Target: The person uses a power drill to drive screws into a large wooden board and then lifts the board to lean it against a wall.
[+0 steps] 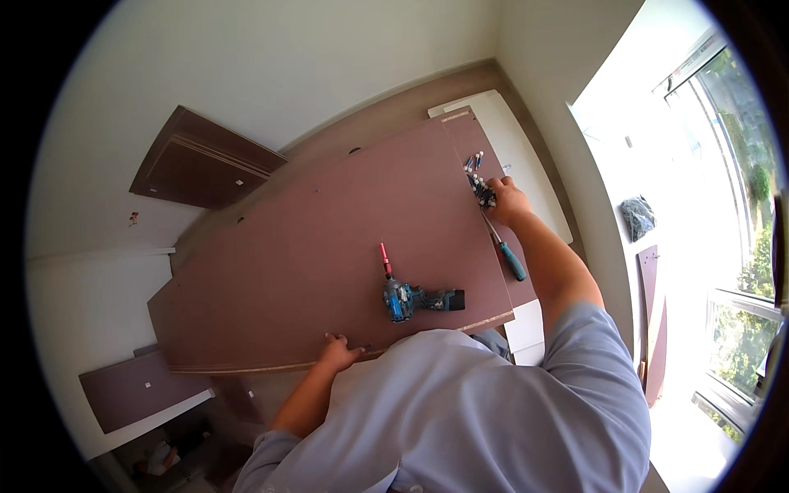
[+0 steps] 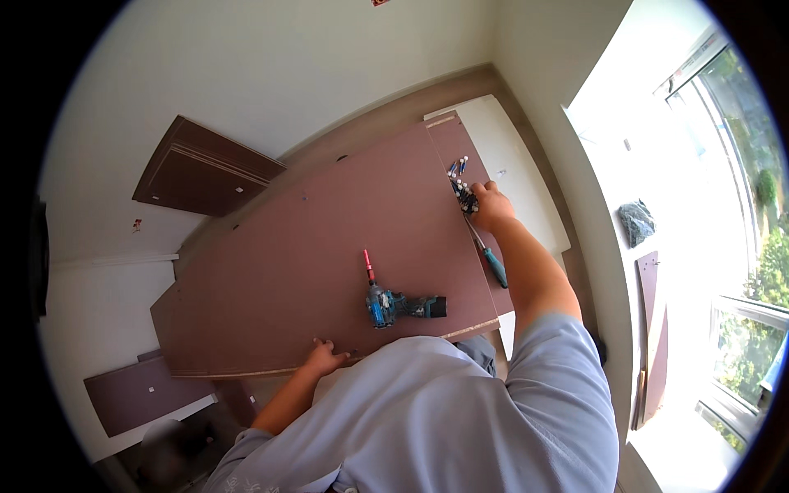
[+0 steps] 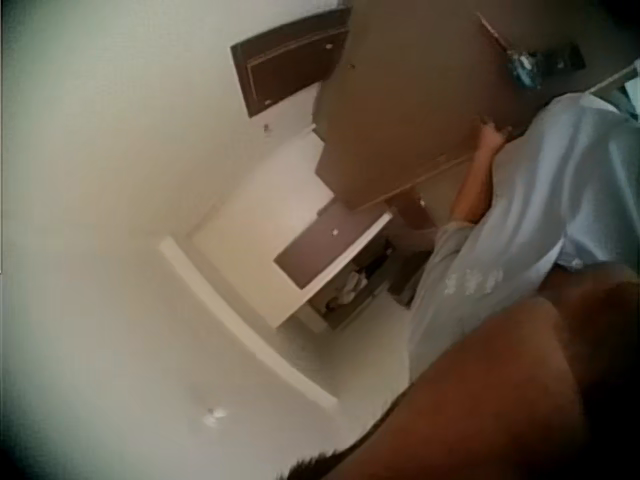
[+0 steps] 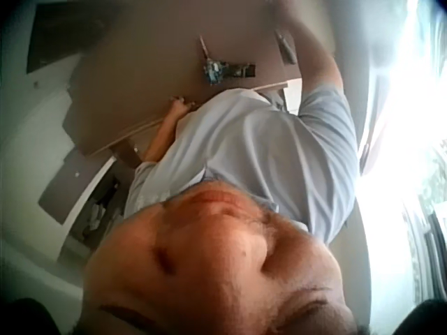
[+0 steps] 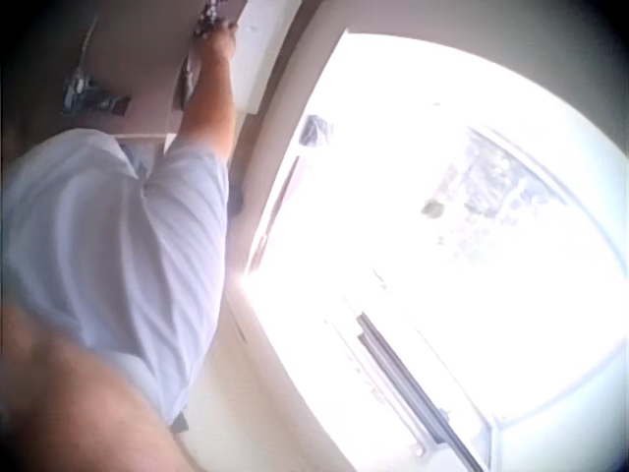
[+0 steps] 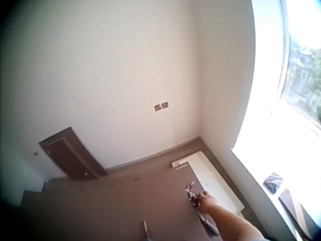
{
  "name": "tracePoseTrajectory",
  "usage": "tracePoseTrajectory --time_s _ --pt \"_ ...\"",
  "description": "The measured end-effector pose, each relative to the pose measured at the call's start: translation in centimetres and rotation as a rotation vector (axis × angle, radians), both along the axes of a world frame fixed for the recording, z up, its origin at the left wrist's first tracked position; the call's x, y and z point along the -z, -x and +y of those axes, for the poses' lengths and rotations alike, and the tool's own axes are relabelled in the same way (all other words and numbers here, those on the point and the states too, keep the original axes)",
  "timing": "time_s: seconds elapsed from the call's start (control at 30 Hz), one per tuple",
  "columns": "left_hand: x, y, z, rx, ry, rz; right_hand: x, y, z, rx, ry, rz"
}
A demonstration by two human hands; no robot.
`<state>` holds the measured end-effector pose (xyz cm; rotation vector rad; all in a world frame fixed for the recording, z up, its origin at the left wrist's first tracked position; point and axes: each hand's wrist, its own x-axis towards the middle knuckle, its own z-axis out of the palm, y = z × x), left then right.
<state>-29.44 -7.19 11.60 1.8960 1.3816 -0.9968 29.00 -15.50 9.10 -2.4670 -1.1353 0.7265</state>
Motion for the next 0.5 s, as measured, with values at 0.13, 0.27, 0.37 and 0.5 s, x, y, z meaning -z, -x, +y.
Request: tracePoseTrajectory --time_s 0.13,0.27,0.37,0.5 --pt "0.3 0.5 -0.4 -0.003 0.019 -0.018 1.0 0.1 -0.5 0.041 0.022 -0.015" --pt "0.5 0.4 -0.7 -0.019 0.008 -0.025 2.3 -0.5 -0.8 0.007 -0.008 -0.039" --pt "1.2 1.1 -1.5 -0.016 -0.020 -0.054 2.6 -0.2 -1.1 0.007 -0.014 -0.031" --pt "1.2 0.8 -1.7 -0.032 -0.009 -0.050 2.2 -0.3 -1.5 -0.009 -0.019 -0.020"
